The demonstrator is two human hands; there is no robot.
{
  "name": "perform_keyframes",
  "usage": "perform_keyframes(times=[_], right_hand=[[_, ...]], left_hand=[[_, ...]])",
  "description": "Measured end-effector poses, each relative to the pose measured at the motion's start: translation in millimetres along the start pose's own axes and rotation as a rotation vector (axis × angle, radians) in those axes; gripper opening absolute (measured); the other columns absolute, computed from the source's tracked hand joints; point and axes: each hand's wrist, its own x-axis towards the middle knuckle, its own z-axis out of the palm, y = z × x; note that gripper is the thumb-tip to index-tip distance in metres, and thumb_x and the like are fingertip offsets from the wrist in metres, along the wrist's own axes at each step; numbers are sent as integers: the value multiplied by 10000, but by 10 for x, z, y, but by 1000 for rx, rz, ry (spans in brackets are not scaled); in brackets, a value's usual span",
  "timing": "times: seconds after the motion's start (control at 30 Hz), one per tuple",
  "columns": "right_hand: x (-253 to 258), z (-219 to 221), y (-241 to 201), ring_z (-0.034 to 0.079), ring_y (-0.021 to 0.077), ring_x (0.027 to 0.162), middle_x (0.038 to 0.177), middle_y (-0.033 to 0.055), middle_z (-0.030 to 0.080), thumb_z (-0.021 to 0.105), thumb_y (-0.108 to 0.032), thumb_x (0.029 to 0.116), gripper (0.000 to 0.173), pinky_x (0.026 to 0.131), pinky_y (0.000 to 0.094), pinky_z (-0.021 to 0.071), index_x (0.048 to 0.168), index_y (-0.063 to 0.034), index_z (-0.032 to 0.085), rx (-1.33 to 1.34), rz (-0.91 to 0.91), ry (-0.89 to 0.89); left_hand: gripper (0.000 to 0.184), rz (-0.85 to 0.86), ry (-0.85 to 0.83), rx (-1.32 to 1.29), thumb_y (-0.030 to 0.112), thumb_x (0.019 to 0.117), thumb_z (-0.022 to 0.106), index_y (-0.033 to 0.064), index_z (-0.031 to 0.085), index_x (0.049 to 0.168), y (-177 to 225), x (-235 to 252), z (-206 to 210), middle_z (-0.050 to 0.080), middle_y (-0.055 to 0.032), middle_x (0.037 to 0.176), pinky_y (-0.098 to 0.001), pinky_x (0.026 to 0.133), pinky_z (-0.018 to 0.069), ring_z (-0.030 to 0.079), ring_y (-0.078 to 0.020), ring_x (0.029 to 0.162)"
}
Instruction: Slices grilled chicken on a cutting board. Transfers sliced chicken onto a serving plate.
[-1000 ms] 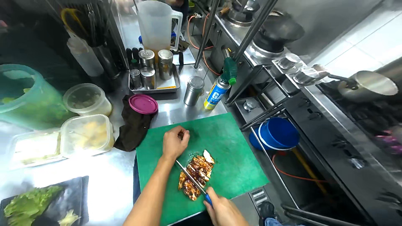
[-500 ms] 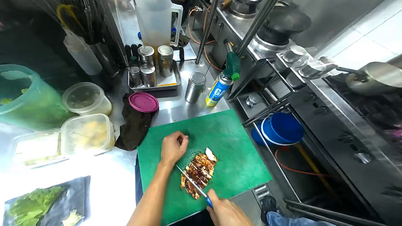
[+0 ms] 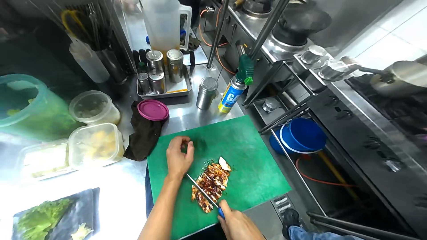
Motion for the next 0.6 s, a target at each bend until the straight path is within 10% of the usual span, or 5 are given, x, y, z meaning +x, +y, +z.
perform_keyframes(times=[0.37,0.6], right_hand=[[-226,-133,-40,724,373,829,891,171,700,490,-277,1055,354,725,521,580,1335,-60,505,81,-54,32],[-266,-161,-187,724,381,887,940,180,699,465,-271,1072,344,762,521,577,1348,-67,484,34,-36,-53]], left_hand=[[354,36,-169,67,368,868,738,130,710,1129,243,-1637,-565,723,-28,1095,-326,910,560,657,-153,1048],[371,-2,-112,104,401,850,774,139,732,1110,264,-1797,-407,725,2,1091,-290,881,556,652,-133,1017]])
